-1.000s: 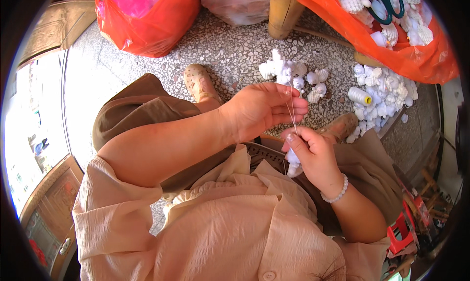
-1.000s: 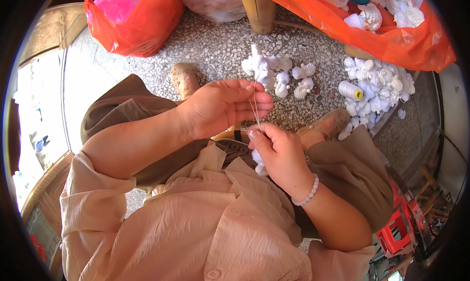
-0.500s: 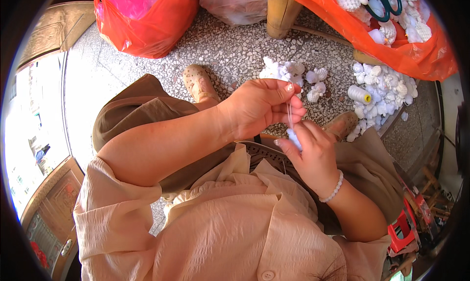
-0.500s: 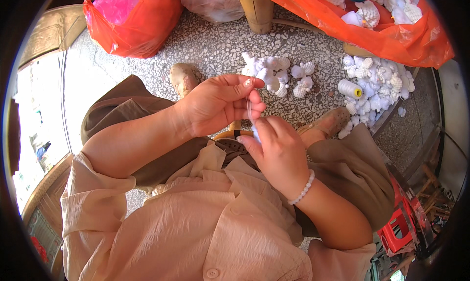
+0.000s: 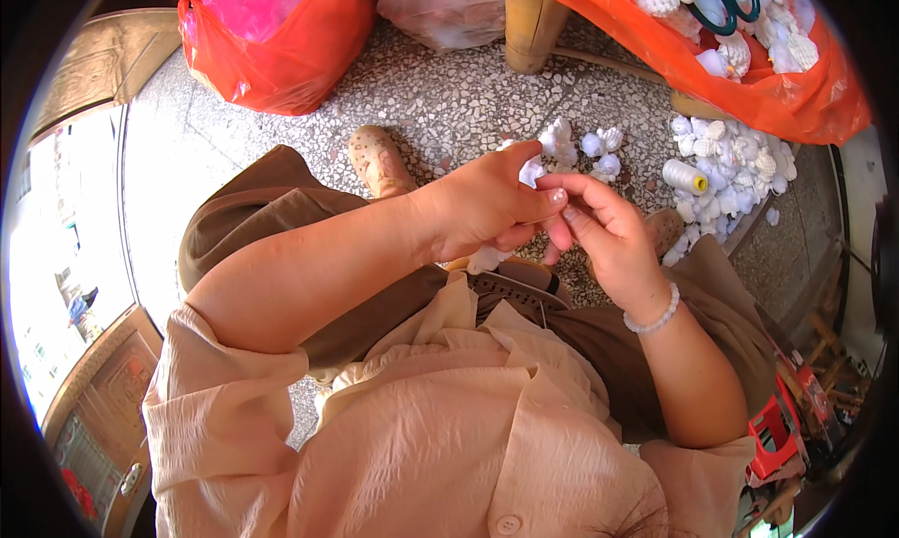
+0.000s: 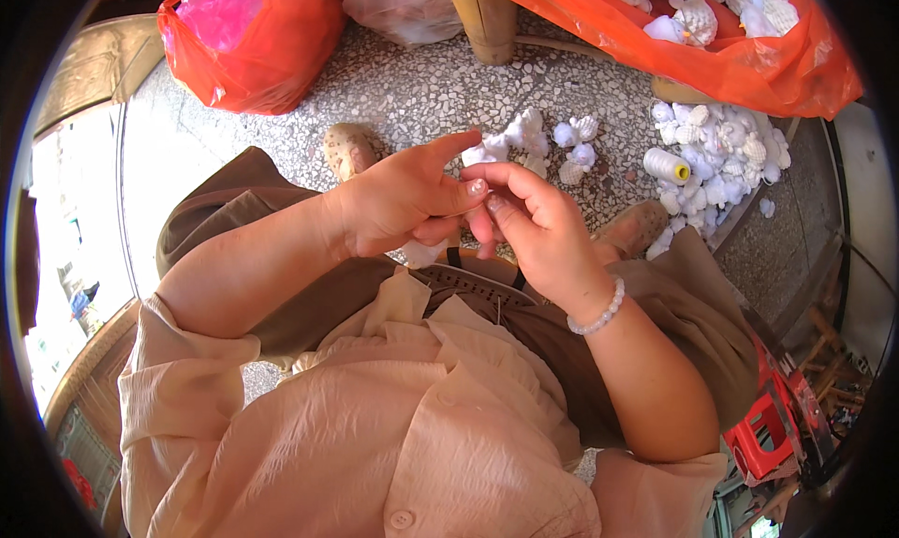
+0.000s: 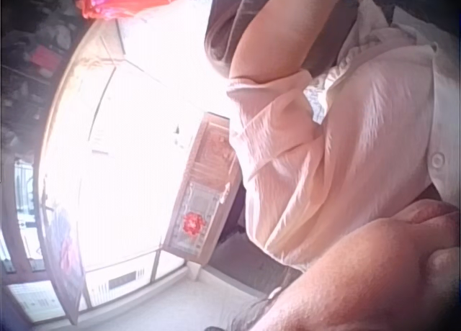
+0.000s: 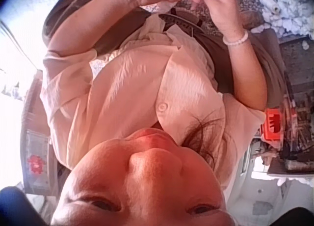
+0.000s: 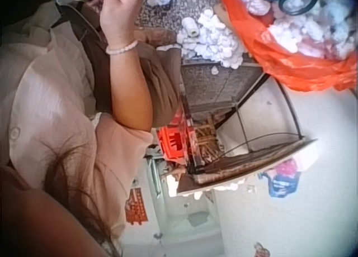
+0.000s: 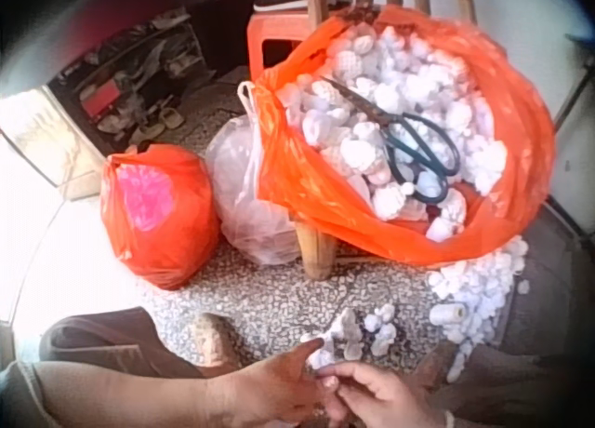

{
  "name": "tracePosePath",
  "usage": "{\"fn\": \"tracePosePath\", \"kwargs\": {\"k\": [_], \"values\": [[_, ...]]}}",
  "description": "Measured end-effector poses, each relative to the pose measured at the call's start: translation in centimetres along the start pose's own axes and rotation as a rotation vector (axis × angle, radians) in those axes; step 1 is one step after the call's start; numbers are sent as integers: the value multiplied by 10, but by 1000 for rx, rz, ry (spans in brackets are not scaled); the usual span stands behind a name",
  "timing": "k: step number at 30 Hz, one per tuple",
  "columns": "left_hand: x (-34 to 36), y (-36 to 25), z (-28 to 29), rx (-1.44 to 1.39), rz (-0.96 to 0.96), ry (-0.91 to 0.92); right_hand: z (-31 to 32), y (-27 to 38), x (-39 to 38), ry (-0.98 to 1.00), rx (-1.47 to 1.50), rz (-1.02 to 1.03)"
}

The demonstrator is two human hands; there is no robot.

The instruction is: The person assembles small plush toys by tying strings onto plush pieces by hand and trimming the strings with scissors.

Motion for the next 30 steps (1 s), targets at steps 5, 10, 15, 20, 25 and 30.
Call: {"fn": "tracePosePath", "kwargs": {"k": [5,10,15,20,25,30], "values": [[-1,-6,-6,5,-25,135,3,9,-1,-18,-110,-8],[-1,-5,-9,-23,-2,195,5,11,-2,-74,-135,1],[1,-5,-14,-80,-11,255,5,28,-8,-104,-187,133],[-1,-5,-17,-151,-8,296,8,31,-11,-196,-302,169],[-1,-8,-18,-157,16,282,11,33,-13,-247,-351,182],[3,-4,-13,-71,47,269,13,49,-17,-248,-504,331]]}}
Point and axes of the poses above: each hand's wrist, its own x-axis towards the middle knuckle, its own z-axis out of the back of the hand, y = z × x, the point moved 10 cm from there along x, towards the middle knuckle, and after that the axes turned 7 degrees about -z, right-handed, at the moved point
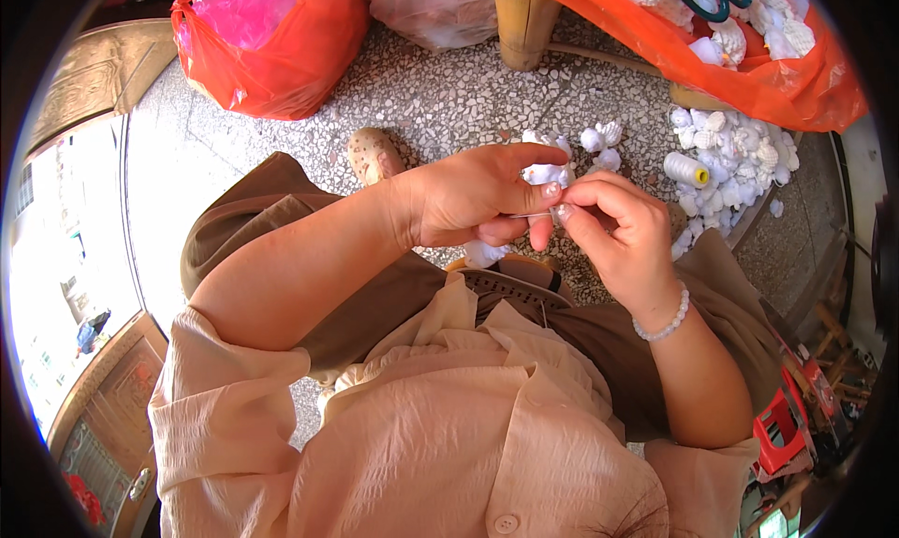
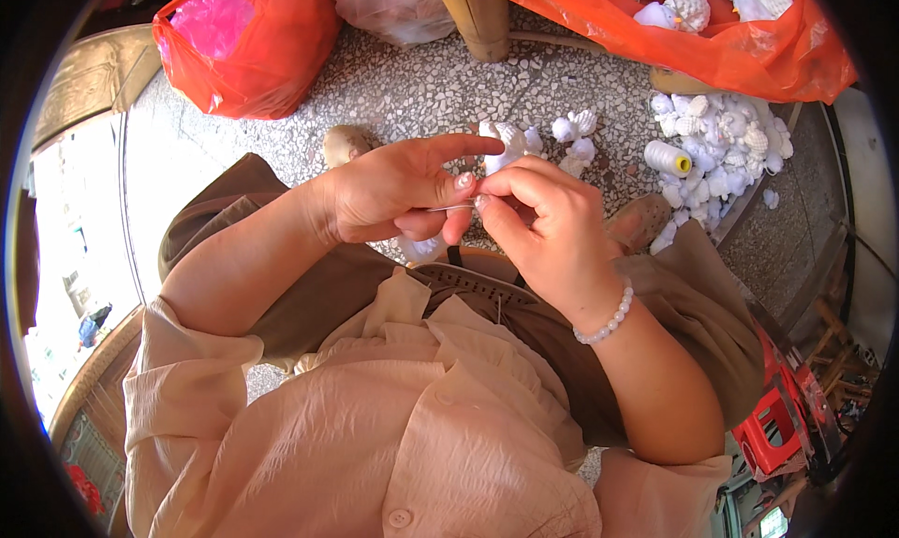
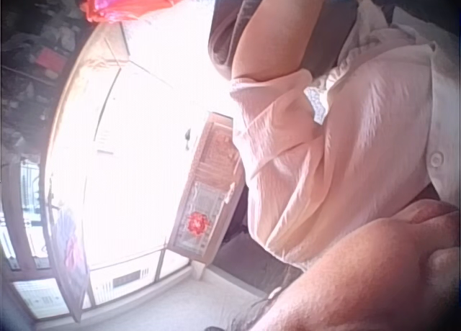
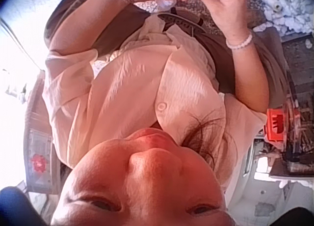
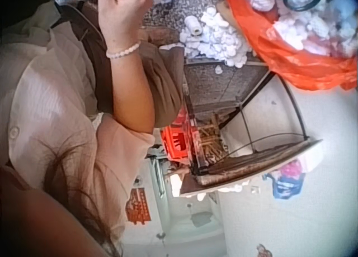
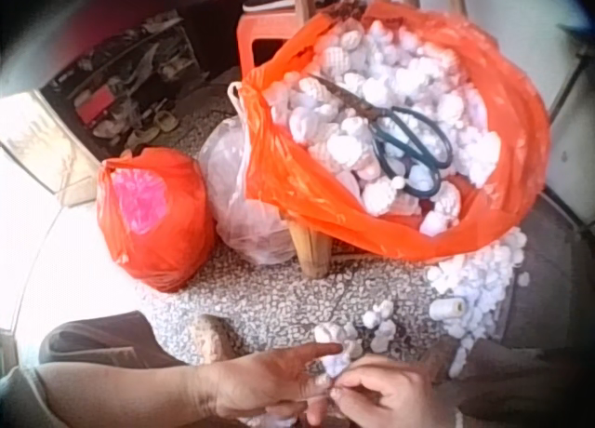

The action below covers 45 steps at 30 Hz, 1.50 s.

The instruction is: The person assembles small plush toys by tying strings onto plush pieces by hand and trimming the strings with scissors.

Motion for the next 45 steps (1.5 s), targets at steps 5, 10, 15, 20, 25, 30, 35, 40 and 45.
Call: {"fn": "tracePosePath", "kwargs": {"k": [5,10,15,20,25,30,35,40,45], "values": [[-1,6,8,-15,119,-105,3,7,8,27,-167,108],[-1,13,14,62,191,-76,1,6,12,63,-233,126],[-1,18,23,63,230,-153,-4,0,15,123,-208,102],[-1,19,29,56,241,-199,-2,-13,20,150,41,-95],[0,13,34,104,182,-263,-1,-11,24,91,-55,-40],[-2,-22,42,648,-38,-418,15,47,41,-137,-361,286],[-9,-41,33,1050,-107,-434,91,94,75,-632,-819,520],[-11,-43,15,1196,-132,-312,150,62,132,-741,-962,449],[-21,-50,18,1009,-135,-336,156,68,154,-753,-1170,351]]}}
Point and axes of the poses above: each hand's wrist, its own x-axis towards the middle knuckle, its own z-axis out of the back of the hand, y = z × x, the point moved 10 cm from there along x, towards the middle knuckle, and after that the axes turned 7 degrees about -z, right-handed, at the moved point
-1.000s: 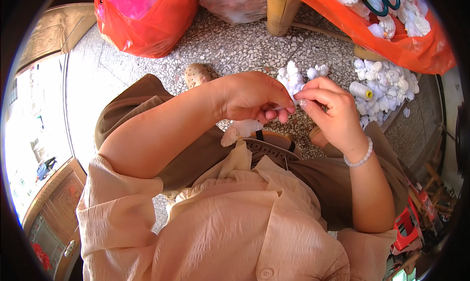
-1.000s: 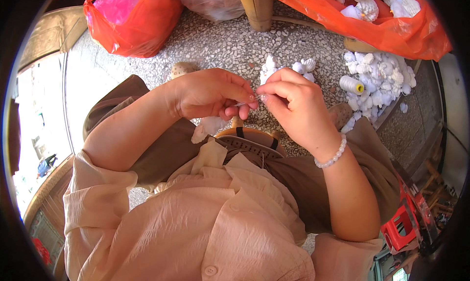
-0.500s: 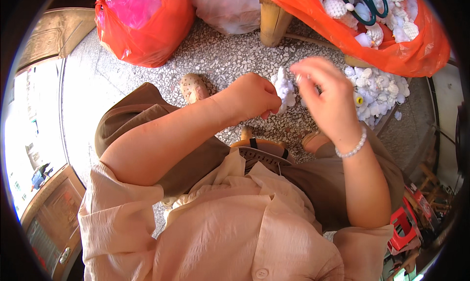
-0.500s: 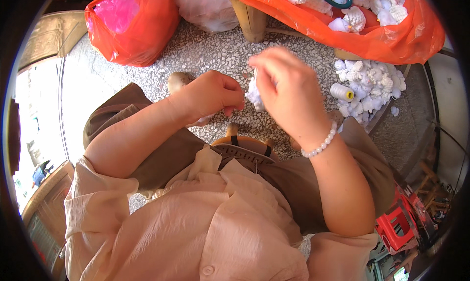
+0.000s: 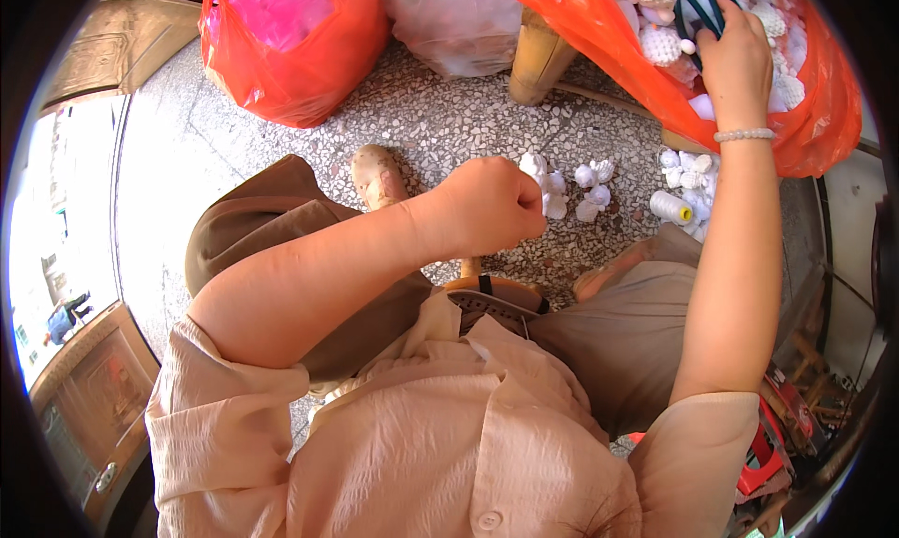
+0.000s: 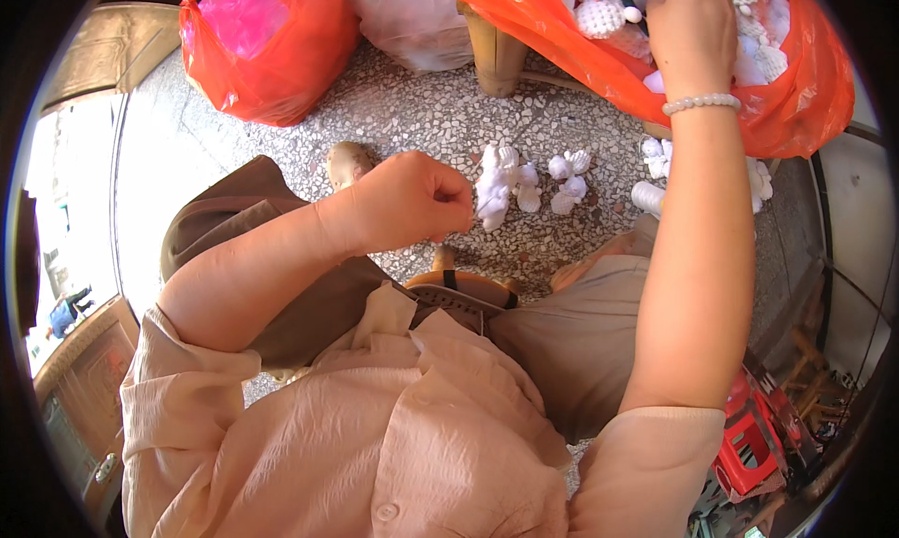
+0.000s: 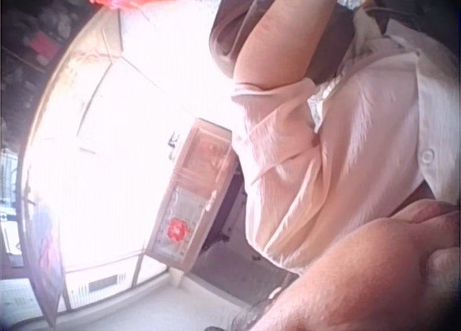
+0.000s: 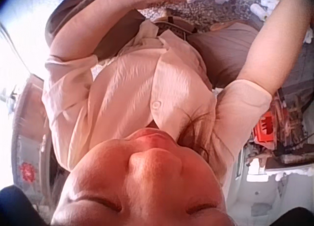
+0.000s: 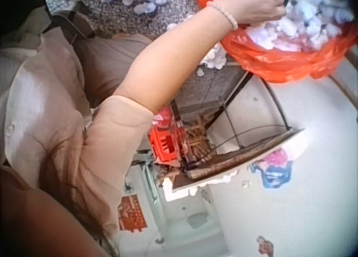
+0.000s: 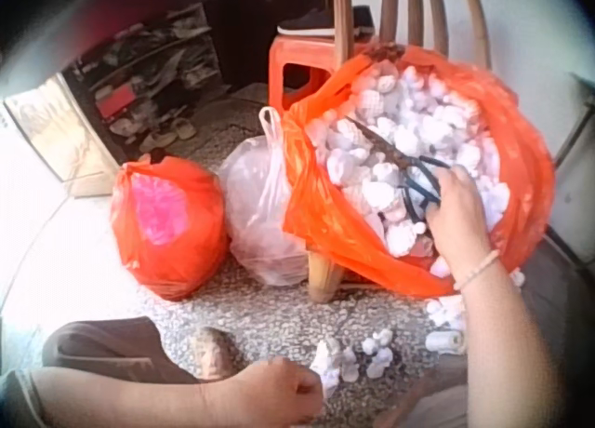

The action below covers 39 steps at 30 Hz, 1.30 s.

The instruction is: The person assembles small plush toys by tying strings onto plush pieces by hand and trimming the strings with scissors.

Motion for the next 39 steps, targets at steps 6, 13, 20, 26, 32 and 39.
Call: {"fn": "tracePosePath", "kwargs": {"k": [6,13,20,26,32,39], "values": [[7,15,0,-221,130,3,79,-12,-16,-254,-24,-198],[9,43,-2,-453,265,-106,77,-11,-89,194,905,-304],[11,42,-15,-638,263,-96,85,9,-134,528,967,-203],[7,42,3,-584,227,-247,42,94,-295,1607,1523,-992],[2,34,7,-476,263,-294,41,100,-332,1770,1567,-1065],[7,16,-7,-535,47,-185,34,105,-320,1753,1516,-990]]}}
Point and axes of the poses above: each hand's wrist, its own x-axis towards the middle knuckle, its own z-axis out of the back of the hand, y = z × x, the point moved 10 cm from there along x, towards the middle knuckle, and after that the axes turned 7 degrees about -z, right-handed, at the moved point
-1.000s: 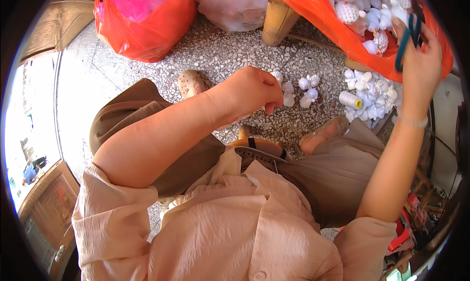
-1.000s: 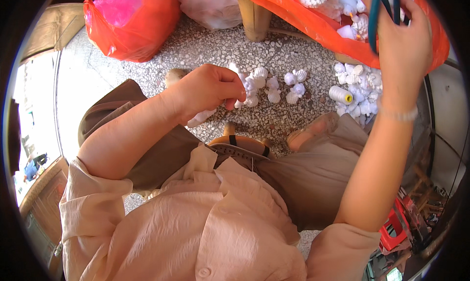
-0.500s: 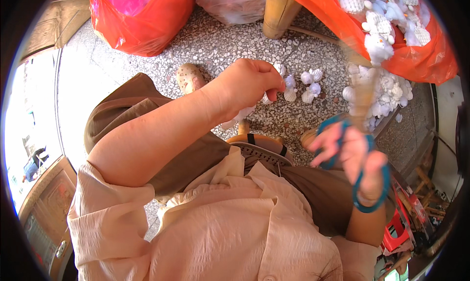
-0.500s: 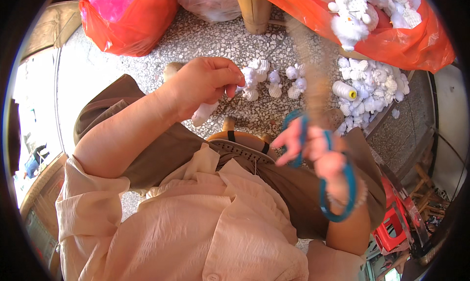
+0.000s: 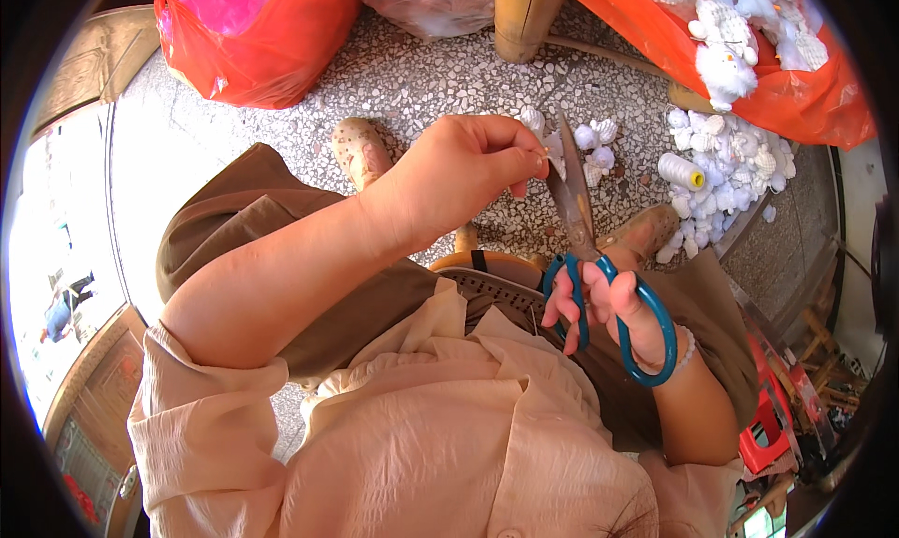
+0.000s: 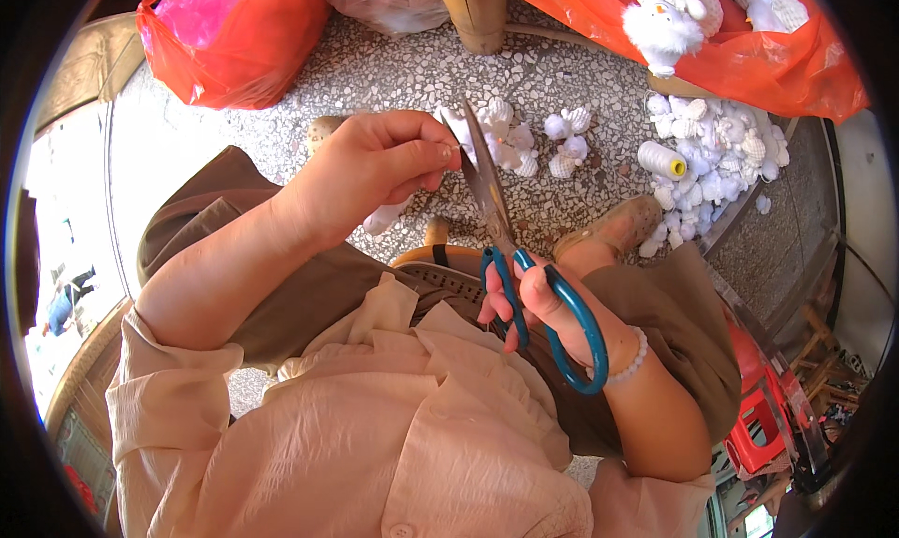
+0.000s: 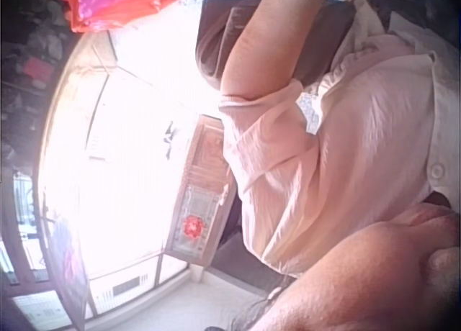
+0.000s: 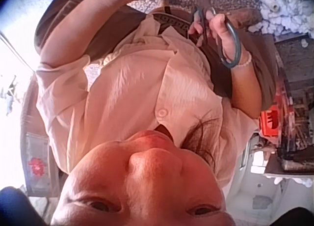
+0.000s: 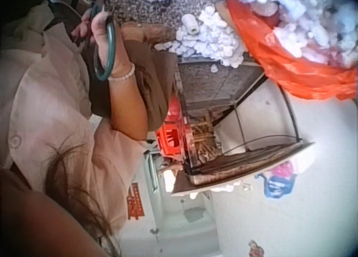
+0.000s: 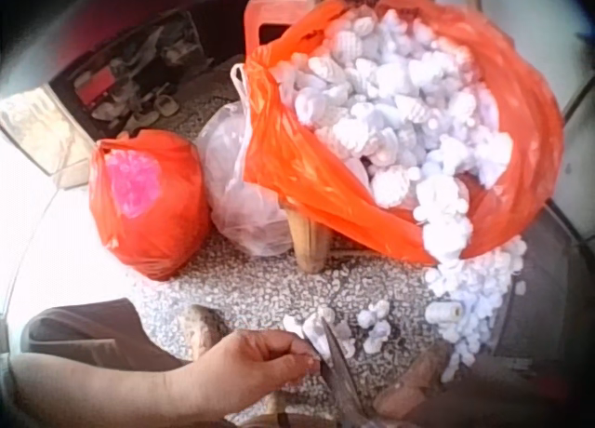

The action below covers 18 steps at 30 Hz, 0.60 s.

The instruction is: The person assembles small plush toys by tying strings onto plush pieces by hand and trimming the strings with scissors.

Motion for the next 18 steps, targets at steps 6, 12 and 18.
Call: {"fn": "tracePosePath", "kwargs": {"k": [6,12,18], "values": [[0,-3,-8,-128,66,99,-1,8,-3,-50,-43,60],[9,9,-11,-305,53,68,3,12,-5,-140,18,86],[9,18,-28,-529,146,101,23,81,-43,-544,-261,493]]}}
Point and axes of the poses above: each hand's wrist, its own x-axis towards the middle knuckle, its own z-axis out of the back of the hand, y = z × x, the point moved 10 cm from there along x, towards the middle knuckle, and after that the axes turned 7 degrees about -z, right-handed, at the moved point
